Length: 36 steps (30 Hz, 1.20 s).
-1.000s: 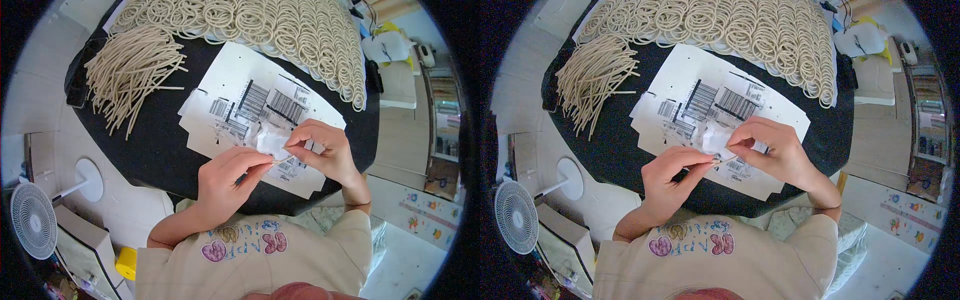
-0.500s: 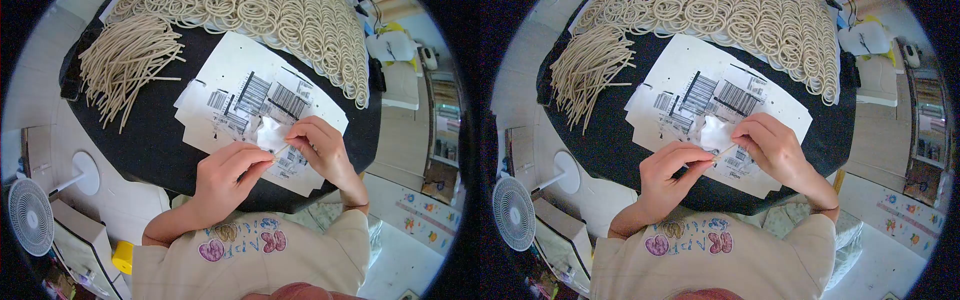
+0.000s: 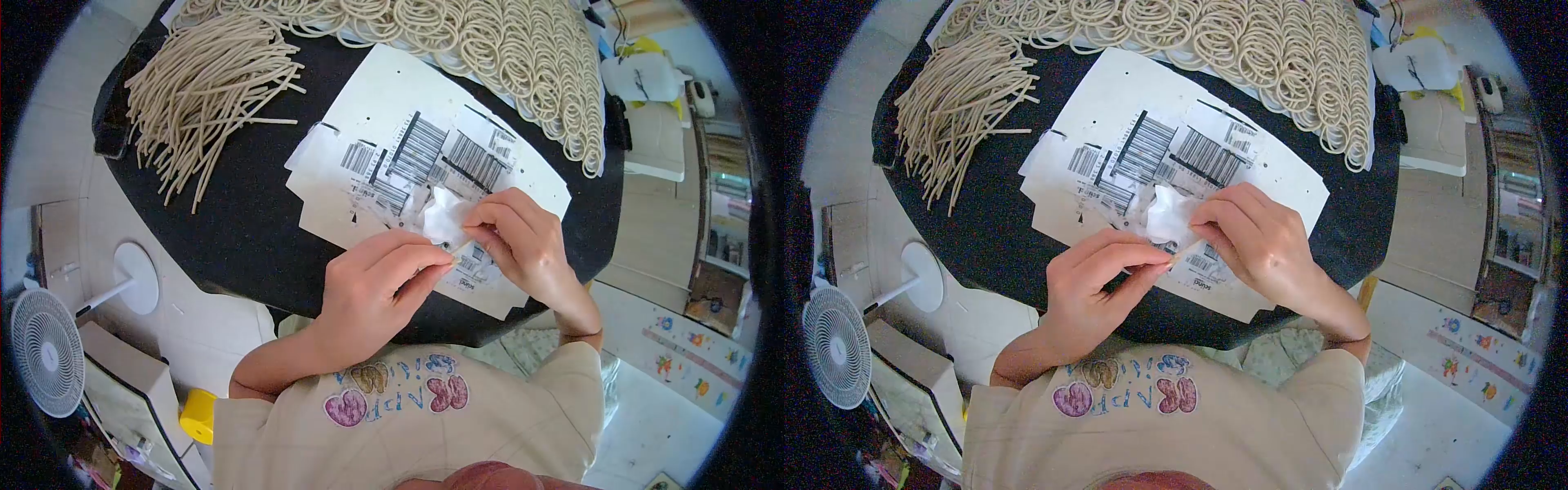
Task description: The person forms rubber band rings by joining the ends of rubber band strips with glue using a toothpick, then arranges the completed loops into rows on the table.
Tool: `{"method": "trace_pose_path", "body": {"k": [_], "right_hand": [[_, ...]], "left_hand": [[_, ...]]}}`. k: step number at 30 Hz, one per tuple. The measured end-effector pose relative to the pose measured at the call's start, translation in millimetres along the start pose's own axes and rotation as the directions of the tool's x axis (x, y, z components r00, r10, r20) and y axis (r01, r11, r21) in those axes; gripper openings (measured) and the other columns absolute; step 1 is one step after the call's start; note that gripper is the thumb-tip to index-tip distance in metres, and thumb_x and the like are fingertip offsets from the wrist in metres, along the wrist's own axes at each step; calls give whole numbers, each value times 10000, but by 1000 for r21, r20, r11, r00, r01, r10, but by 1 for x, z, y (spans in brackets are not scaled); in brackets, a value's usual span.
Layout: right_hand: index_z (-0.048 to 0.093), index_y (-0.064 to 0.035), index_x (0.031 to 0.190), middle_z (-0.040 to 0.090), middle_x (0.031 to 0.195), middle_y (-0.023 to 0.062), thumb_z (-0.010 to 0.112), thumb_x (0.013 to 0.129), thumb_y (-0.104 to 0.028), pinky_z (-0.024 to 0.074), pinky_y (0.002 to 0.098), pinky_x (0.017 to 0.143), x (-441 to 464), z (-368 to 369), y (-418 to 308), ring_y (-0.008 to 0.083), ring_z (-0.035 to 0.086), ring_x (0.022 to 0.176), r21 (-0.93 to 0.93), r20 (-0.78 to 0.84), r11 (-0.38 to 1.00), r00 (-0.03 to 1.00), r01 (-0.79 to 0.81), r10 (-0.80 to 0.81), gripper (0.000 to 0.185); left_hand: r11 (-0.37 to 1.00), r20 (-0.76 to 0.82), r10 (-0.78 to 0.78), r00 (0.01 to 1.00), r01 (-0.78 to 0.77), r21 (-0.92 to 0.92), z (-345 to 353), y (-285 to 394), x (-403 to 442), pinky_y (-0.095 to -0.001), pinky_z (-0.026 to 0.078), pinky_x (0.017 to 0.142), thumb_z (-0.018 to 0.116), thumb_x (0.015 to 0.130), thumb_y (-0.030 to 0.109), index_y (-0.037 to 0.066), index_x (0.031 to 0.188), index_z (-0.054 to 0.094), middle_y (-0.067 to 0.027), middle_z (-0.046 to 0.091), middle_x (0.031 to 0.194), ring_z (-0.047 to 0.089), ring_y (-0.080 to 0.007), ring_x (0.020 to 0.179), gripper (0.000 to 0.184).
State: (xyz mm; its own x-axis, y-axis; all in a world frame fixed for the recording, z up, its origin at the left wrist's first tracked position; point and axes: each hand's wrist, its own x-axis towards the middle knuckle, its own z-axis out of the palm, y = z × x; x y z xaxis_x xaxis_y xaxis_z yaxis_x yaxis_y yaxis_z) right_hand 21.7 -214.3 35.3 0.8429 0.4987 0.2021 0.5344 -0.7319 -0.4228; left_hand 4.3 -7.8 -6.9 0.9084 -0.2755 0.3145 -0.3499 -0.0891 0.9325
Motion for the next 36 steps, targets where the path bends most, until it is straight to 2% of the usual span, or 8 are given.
{"method": "trace_pose_path", "body": {"k": [3,12,17,22,24,27,30,36], "right_hand": [[607,-24,853,604,815,82,724,682,-11,508,331,571,0,0,-1,246,616,721,-9,10,1000,1000,-6,6,207],[610,-31,852,605,815,77,723,682,-18,510,331,580,1,0,-2,247,616,725,0,9,1000,1000,-26,26,205],[617,-16,874,610,843,95,714,726,0,511,326,597,-3,-2,-2,234,624,743,155,28,977,989,-148,146,177],[608,14,923,633,914,96,646,835,12,513,291,726,0,-13,-7,174,626,826,488,81,842,972,-232,220,96],[593,31,961,652,967,102,602,881,12,504,277,787,-1,-13,-10,151,616,870,663,104,706,964,-249,243,83],[559,58,1019,656,1056,137,548,921,6,499,267,822,0,-11,-23,135,603,916,854,199,387,904,-349,378,111],[532,45,1030,645,1086,229,516,948,-37,529,299,810,1,-10,-26,180,637,946,826,209,437,914,-355,347,118],[528,48,1031,652,1075,215,501,953,-32,551,299,772,0,-7,-27,166,640,922,842,220,402,910,-359,351,116]], "left_hand": [[998,61,-55,997,54,9,-5,5,1,-255,529,602,726,751,-27,17,875,678,-103,664,841,657,-170,691,140],[998,50,-68,996,67,10,-5,5,1,-258,530,604,728,751,-26,22,867,680,-99,664,836,655,-167,687,135],[997,20,-64,998,64,-31,-5,5,1,-260,513,561,726,751,-10,41,878,674,-84,660,832,640,-170,649,147],[968,-12,-104,994,99,-230,-8,8,7,-245,533,622,713,776,-13,14,915,681,-89,667,865,660,-149,713,145],[913,9,-190,982,181,-365,-8,10,7,-240,542,680,698,798,-14,-12,925,679,-94,668,879,664,-141,758,129],[748,103,-355,929,349,-565,-6,15,8,-227,512,730,678,810,-56,-41,937,663,-90,668,911,631,-114,825,129],[701,125,-403,907,393,-595,-5,15,9,-223,501,754,668,822,-52,-42,948,661,-89,669,919,626,-107,842,127],[645,126,-426,896,398,-652,-7,15,9,-234,497,780,655,834,-45,-48,960,659,-105,679,940,627,-115,863,126]]}}
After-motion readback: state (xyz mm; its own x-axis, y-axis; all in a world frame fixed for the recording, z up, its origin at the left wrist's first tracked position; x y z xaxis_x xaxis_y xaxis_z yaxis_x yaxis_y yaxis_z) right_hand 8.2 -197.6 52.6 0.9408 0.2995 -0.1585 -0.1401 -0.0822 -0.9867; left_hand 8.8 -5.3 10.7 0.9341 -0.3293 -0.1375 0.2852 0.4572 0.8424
